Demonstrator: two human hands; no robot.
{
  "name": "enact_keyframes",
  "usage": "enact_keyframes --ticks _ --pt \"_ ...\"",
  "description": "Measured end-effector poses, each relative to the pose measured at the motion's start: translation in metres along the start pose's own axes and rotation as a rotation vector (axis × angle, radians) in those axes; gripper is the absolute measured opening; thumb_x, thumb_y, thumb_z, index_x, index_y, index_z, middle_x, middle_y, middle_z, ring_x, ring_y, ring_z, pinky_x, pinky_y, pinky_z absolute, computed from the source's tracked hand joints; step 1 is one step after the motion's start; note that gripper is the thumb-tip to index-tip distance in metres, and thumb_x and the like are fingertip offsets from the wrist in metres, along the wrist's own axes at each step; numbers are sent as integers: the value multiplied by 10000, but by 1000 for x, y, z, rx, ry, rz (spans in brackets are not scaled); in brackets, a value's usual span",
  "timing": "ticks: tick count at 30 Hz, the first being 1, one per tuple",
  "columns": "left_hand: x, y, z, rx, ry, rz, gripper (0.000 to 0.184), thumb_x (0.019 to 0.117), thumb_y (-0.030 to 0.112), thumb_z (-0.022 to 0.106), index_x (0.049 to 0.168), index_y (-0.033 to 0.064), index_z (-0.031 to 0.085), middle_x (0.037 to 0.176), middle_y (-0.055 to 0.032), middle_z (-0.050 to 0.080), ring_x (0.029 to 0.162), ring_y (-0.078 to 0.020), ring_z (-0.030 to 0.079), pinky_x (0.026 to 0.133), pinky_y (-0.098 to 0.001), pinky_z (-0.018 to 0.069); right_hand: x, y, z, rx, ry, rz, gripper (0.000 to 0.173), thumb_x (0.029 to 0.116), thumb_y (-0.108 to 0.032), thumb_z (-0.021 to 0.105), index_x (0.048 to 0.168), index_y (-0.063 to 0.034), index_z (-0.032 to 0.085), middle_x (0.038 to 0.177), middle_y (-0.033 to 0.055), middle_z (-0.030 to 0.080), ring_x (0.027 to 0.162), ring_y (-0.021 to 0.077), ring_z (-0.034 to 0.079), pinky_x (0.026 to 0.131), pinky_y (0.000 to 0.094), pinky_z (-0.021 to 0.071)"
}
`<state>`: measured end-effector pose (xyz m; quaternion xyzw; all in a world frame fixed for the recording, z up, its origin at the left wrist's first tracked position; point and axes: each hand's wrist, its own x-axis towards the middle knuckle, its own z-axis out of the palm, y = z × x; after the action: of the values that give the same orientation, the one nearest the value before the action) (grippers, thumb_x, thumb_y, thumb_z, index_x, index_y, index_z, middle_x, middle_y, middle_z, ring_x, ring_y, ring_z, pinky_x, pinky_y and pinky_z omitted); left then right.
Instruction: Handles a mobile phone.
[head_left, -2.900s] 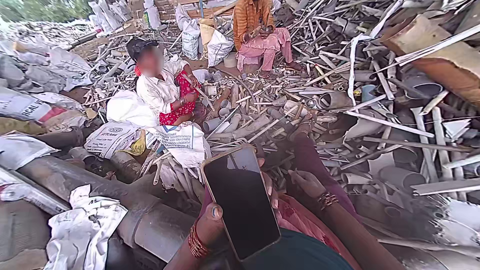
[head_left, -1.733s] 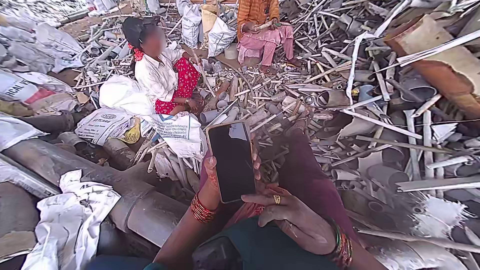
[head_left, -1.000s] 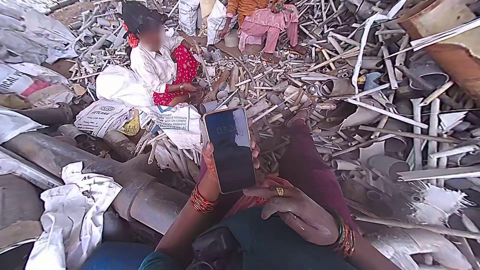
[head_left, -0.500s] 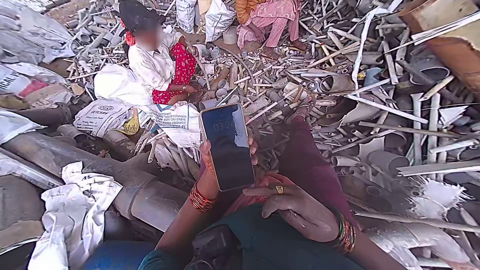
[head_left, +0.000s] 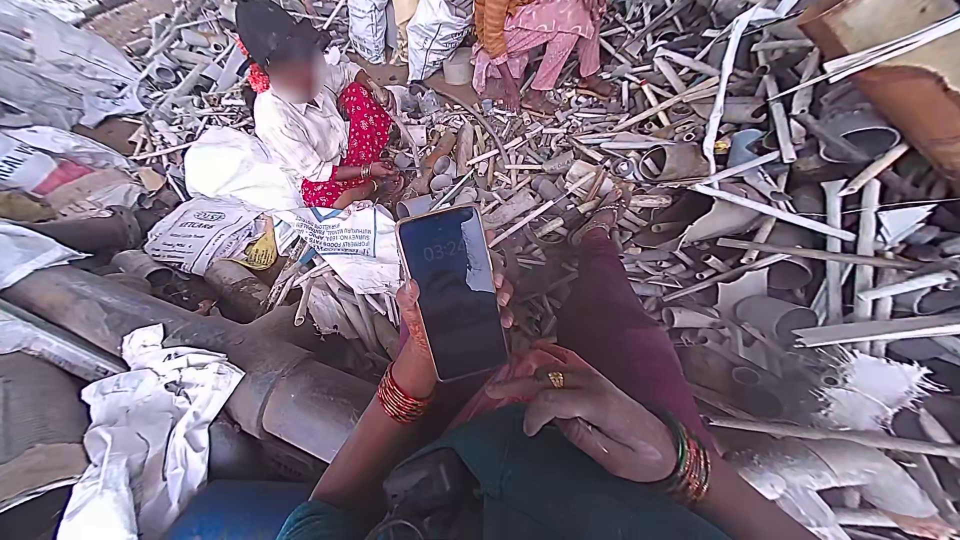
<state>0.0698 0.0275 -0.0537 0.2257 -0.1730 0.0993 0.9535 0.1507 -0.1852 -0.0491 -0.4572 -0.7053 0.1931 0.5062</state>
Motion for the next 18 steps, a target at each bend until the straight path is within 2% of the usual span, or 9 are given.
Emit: enact_keyframes --ticks 3,6,8,10,11,12,13,16,18 --pt "1 2 1 -13 -21 -6 872 704 635 796 1387 137 582 1107 -84 688 976 -235 690 820 -391 591 0 0 1 24 7 0 409 1124 -225 288 989 -62 638 1329 116 689 1258 138 630 1039 251 491" --pt "1 2 3 9 -22 2 855 718 644 784 1384 142 592 1120 -84 694 973 -225 695 813 -373 594 1 1 1 56 2 -8 409 1135 -236 282 997 -57 623 1314 115 691 1273 127 618 1054 247 486" --pt "0 1 1 8 -19 16 888 726 664 768 1423 154 563 1123 -81 694 970 -225 696 807 -376 594 1 0 0 47 -4 -1 400 1128 -221 281 997 -61 624 1313 113 691 1251 120 626 1038 239 486" --pt "-2 -2 -4 -13 -45 16 923 746 688 732 1474 173 496 1151 -62 669 1006 -217 679 833 -377 582 0 0 0 36 5 15 384 1111 -202 298 1020 -65 645 1297 108 698 1141 97 665 949 210 519" --pt "-2 -1 -5 -38 -64 5 911 758 678 731 1473 161 505 1183 -69 673 1039 -219 676 866 -381 574 0 0 1 40 18 27 376 1110 -201 303 1047 -64 648 1280 102 701 1029 71 672 859 180 526" --pt "-2 -1 -5 -50 -69 -1 885 763 668 734 1453 153 532 1195 -72 681 1057 -218 680 884 -379 572 -1 -1 1 48 36 40 367 1107 -195 307 1081 -62 648 1249 97 706 919 49 652 771 158 508" --pt "-2 0 -2 -51 -61 -2 856 761 659 741 1425 147 566 1187 -73 692 1056 -213 686 884 -370 574 -1 -1 1 52 65 52 363 1102 -187 309 1121 -57 648 1193 92 713 853 36 628 732 145 492" --pt "1 2 3 -22 -20 11 854 730 627 780 1398 132 584 1109 -77 696 985 -222 694 829 -378 588 -1 -2 1 52 209 115 360 1132 -214 316 1180 -47 632 967 37 694 796 -27 588 746 109 479" --pt "0 1 0 -16 -19 25 865 729 607 776 1415 130 553 1080 -83 683 963 -240 688 812 -403 585 -1 -1 -1 65 311 185 370 1140 -259 323 1187 -77 641 844 -34 635 736 -68 541 690 85 450"
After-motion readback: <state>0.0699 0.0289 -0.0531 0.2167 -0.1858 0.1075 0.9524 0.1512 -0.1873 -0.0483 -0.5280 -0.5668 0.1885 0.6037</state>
